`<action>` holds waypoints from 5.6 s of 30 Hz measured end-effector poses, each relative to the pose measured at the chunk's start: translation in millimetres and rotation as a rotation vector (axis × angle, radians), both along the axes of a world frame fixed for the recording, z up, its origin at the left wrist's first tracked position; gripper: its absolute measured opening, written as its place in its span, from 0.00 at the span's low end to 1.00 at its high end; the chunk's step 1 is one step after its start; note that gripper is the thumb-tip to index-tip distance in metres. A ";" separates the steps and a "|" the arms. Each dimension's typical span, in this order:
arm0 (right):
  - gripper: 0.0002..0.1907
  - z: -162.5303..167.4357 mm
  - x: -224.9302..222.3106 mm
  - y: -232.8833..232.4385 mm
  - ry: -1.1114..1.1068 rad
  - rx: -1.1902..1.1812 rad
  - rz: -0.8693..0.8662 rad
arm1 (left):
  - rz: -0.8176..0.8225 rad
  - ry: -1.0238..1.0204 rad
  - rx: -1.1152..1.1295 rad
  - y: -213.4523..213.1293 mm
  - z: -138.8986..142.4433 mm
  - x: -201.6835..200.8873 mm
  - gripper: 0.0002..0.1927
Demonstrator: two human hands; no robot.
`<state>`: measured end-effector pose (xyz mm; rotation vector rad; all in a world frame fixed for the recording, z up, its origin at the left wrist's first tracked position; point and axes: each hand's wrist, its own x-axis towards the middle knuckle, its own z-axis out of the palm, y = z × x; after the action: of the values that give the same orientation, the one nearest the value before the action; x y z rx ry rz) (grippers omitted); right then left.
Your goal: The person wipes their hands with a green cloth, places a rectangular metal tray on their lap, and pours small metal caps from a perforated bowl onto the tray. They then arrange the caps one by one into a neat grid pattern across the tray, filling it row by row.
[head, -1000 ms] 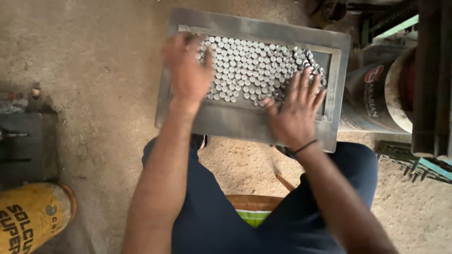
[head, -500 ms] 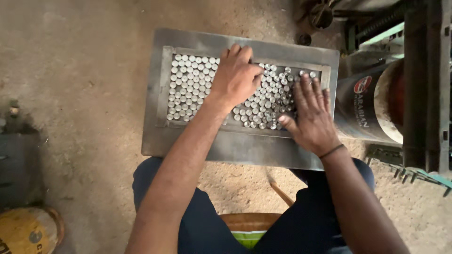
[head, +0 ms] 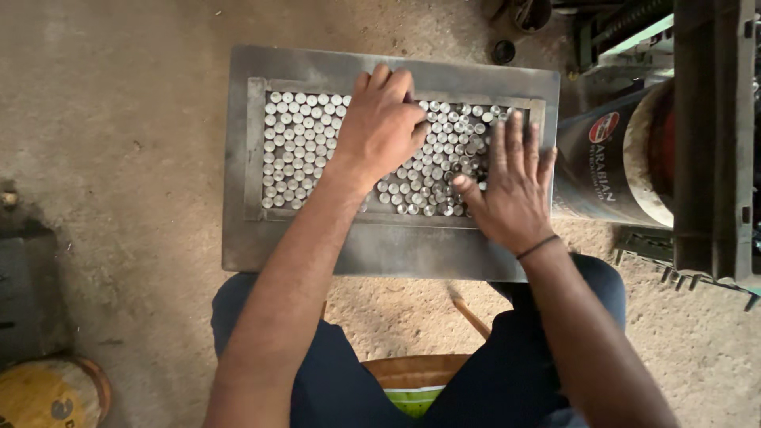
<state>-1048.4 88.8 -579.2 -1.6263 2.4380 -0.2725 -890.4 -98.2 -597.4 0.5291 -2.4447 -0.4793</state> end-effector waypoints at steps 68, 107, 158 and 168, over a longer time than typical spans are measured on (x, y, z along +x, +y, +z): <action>0.04 -8.9 -93.0 -8.6 -0.135 -0.405 -0.014 | -0.017 -0.011 0.071 5.4 -22.3 -51.1 0.09; 0.07 -13.9 -104.9 -17.3 -0.269 -0.440 -0.133 | 0.097 0.007 0.034 -7.9 -35.2 -34.9 0.10; 0.05 -10.0 -85.9 -31.2 -0.081 -0.465 0.146 | -0.009 -0.024 0.035 9.4 -30.7 -40.3 0.03; 0.05 -35.3 -90.6 -33.4 0.108 -0.493 0.050 | -0.034 0.018 -0.103 15.7 -22.2 -38.9 0.11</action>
<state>-1139.0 55.4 -614.5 -1.9265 2.5412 -0.8557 -929.3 -82.5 -619.6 0.4394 -2.4495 -0.3672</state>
